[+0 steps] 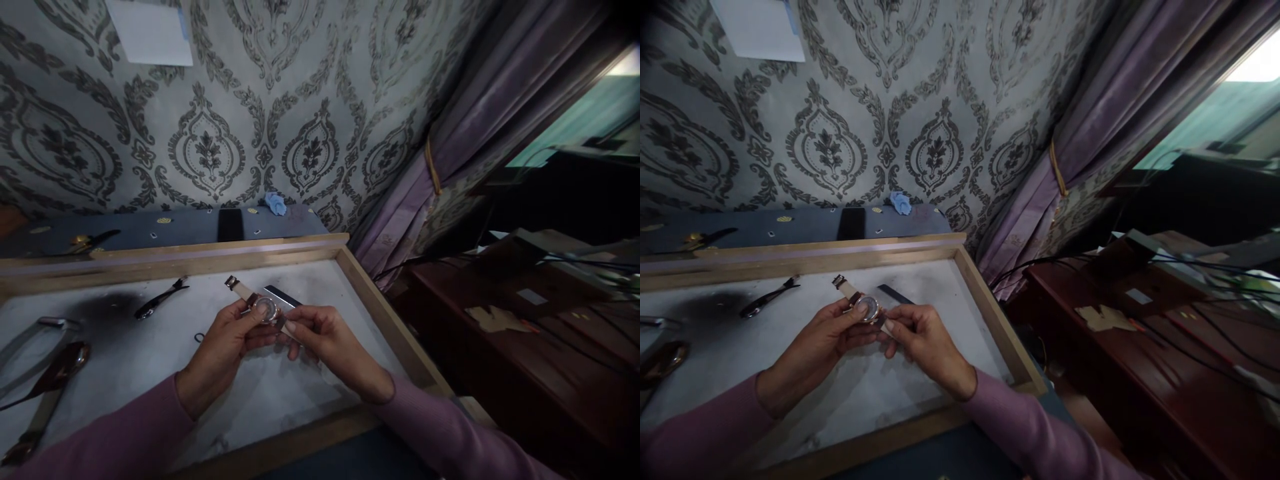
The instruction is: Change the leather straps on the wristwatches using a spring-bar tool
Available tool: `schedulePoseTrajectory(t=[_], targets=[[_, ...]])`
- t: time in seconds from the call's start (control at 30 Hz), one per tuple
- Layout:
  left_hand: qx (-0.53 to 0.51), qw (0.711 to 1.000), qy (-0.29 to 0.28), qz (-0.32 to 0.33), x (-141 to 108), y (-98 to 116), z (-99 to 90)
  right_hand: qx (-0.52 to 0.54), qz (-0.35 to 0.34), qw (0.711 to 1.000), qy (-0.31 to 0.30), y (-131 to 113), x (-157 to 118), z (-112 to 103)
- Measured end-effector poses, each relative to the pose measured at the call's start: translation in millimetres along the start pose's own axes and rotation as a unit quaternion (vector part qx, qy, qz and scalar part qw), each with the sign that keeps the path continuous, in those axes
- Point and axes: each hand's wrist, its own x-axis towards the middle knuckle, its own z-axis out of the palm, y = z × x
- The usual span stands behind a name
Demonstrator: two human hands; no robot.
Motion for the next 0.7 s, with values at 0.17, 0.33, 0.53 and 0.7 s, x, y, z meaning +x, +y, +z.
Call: schedulePoseTrajectory(t=[0.17,0.33,0.53,0.7], targets=[[0.012,1.0,-0.007,0.0,0.1,-1.1,-0.3,0.004,-0.012,1.0,-0.004,1.0,0.6,0.6],[0.021,1.0,0.002,-0.006,-2.1,1.7,1.3,0.007,-0.005,1.0,-0.015,0.3,0.9,-0.4],[0.032,0.999,-0.008,-0.003,-1.5,1.8,0.1,0.013,-0.001,1.0,-0.012,2.1,1.7,-0.1],[0.037,0.999,-0.01,-0.003,-0.9,1.5,-1.0,0.01,-0.004,1.0,-0.014,1.5,1.2,-0.8]])
